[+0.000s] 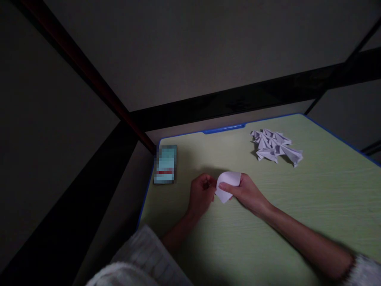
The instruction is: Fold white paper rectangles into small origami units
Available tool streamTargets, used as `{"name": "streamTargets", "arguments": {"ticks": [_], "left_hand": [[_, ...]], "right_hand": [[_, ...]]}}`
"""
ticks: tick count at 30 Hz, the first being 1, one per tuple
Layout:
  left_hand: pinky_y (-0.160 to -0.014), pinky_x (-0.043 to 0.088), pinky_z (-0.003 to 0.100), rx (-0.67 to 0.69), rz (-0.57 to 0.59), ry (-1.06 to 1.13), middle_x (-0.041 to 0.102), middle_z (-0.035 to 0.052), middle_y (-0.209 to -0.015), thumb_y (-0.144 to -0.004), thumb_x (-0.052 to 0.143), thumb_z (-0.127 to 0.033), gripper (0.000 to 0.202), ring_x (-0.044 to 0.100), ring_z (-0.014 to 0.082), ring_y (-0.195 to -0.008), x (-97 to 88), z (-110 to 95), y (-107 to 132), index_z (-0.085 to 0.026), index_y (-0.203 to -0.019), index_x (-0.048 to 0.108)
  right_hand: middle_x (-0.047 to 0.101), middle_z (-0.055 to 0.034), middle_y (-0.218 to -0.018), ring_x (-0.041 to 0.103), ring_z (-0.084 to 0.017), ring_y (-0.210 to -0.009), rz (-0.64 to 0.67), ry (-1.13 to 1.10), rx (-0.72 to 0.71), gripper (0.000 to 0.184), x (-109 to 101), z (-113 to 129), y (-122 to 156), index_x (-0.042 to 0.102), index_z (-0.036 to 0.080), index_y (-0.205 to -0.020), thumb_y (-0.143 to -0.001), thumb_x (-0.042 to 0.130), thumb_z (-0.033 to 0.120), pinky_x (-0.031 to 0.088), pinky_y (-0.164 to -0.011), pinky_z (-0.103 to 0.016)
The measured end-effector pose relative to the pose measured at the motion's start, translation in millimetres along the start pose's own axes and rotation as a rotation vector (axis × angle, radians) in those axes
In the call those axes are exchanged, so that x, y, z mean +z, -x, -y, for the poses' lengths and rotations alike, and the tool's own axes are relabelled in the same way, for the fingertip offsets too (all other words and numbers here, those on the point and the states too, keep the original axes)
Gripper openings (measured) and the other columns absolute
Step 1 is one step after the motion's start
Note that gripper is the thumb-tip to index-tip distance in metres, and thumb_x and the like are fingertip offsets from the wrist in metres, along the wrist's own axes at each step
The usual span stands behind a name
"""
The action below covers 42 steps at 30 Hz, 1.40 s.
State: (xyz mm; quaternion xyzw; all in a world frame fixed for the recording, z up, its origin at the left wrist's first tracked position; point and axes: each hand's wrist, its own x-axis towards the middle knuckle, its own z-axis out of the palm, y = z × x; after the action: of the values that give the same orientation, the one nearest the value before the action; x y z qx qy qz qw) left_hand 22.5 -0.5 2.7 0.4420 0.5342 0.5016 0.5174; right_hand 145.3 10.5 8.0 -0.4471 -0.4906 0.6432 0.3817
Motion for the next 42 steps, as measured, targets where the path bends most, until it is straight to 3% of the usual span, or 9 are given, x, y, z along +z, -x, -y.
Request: {"name": "streamTargets", "arguments": {"ticks": [8, 12, 16, 21, 25, 28, 33, 38, 42], "left_hand": [[-0.028, 0.021, 0.012, 0.009, 0.004, -0.001, 0.039, -0.0099, -0.037, -0.054, 0.049, -0.010, 0.009, 0.032, 0.0012, -0.029, 2.6, 2, 3, -0.014, -0.049, 0.044], [-0.028, 0.023, 0.013, -0.012, 0.024, 0.038, 0.040, -0.0087, -0.036, -0.060, 0.051, -0.018, 0.011, 0.033, 0.0019, -0.029, 2.1, 2, 4, -0.014, -0.051, 0.045], [-0.033, 0.033, 0.016, 0.003, 0.104, 0.126, 0.048, -0.0043, -0.042, -0.068, 0.049, -0.030, 0.019, 0.043, 0.0053, -0.034, -1.6, 1, 5, -0.013, -0.059, 0.050], [-0.037, 0.039, 0.016, 0.048, 0.136, 0.082, 0.056, -0.0016, -0.056, -0.059, 0.061, -0.024, 0.015, 0.048, 0.0063, -0.042, -2.4, -2, 6, -0.012, -0.067, 0.057], [-0.044, 0.044, 0.017, 0.022, 0.147, 0.035, 0.062, 0.0012, -0.067, -0.055, 0.065, -0.018, 0.024, 0.053, 0.0087, -0.052, 0.9, -4, 7, -0.012, -0.077, 0.060], [-0.043, 0.043, 0.018, 0.007, 0.082, 0.006, 0.061, 0.0011, -0.062, -0.059, 0.061, -0.021, 0.018, 0.052, 0.0088, -0.049, 1.9, -5, 7, -0.011, -0.073, 0.062], [-0.037, 0.036, 0.016, -0.012, 0.009, 0.000, 0.053, -0.0030, -0.045, -0.060, 0.058, -0.019, 0.010, 0.046, 0.0060, -0.039, 0.2, -6, 5, -0.010, -0.061, 0.063], [-0.042, 0.038, 0.017, -0.060, -0.007, 0.037, 0.058, -0.0018, -0.048, -0.056, 0.060, -0.017, 0.010, 0.049, 0.0078, -0.044, -0.9, -4, 3, -0.011, -0.063, 0.065], [-0.046, 0.041, 0.018, -0.092, -0.065, 0.105, 0.063, -0.0002, -0.058, -0.053, 0.058, -0.012, 0.016, 0.052, 0.0093, -0.051, -1.9, -3, 3, -0.013, -0.066, 0.066]], "right_hand": [[0.052, 0.0024, -0.045, 0.044, -0.007, -0.040, 0.006, 0.016, -0.013, 0.031, 0, 0, 1, 0.056, 0.012, -0.060, -0.061, 0.060, 0.042, 0.033, -0.038, -0.020], [0.053, 0.0019, -0.046, 0.043, -0.007, -0.040, 0.000, -0.026, -0.011, 0.030, 0, 1, 1, 0.056, 0.012, -0.060, -0.062, 0.060, 0.041, 0.033, -0.038, -0.019], [0.055, 0.0003, -0.048, 0.045, -0.007, -0.040, -0.018, -0.100, -0.023, 0.028, -1, 0, 0, 0.056, 0.011, -0.061, -0.063, 0.060, 0.039, 0.033, -0.037, -0.020], [0.056, -0.0008, -0.045, 0.046, -0.009, -0.039, -0.004, -0.184, -0.038, 0.029, -5, -9, -3, 0.059, 0.010, -0.058, -0.064, 0.059, 0.039, 0.033, -0.038, -0.021], [0.056, -0.0010, -0.044, 0.045, -0.008, -0.038, -0.056, -0.180, -0.050, 0.029, -7, -13, -5, 0.061, 0.010, -0.056, -0.064, 0.060, 0.038, 0.033, -0.038, -0.021], [0.056, -0.0008, -0.046, 0.046, -0.009, -0.040, -0.090, -0.097, -0.060, 0.029, -6, -11, -5, 0.061, 0.011, -0.057, -0.064, 0.059, 0.038, 0.034, -0.040, -0.022], [0.059, -0.0022, -0.070, 0.051, -0.012, -0.056, -0.129, 0.058, -0.226, 0.024, -7, 0, -4, 0.063, 0.015, -0.080, -0.060, 0.064, 0.028, 0.041, -0.051, -0.024], [0.057, -0.0035, -0.070, 0.053, -0.014, -0.064, -0.067, 0.183, -0.368, 0.008, -11, 5, -4, 0.067, 0.019, -0.065, -0.062, 0.060, 0.019, 0.041, -0.053, -0.024], [0.057, -0.0034, -0.074, 0.054, -0.014, -0.067, 0.004, 0.119, -0.401, 0.016, -15, 3, -6, 0.069, 0.021, -0.064, -0.059, 0.058, 0.010, 0.042, -0.056, -0.025]]}}
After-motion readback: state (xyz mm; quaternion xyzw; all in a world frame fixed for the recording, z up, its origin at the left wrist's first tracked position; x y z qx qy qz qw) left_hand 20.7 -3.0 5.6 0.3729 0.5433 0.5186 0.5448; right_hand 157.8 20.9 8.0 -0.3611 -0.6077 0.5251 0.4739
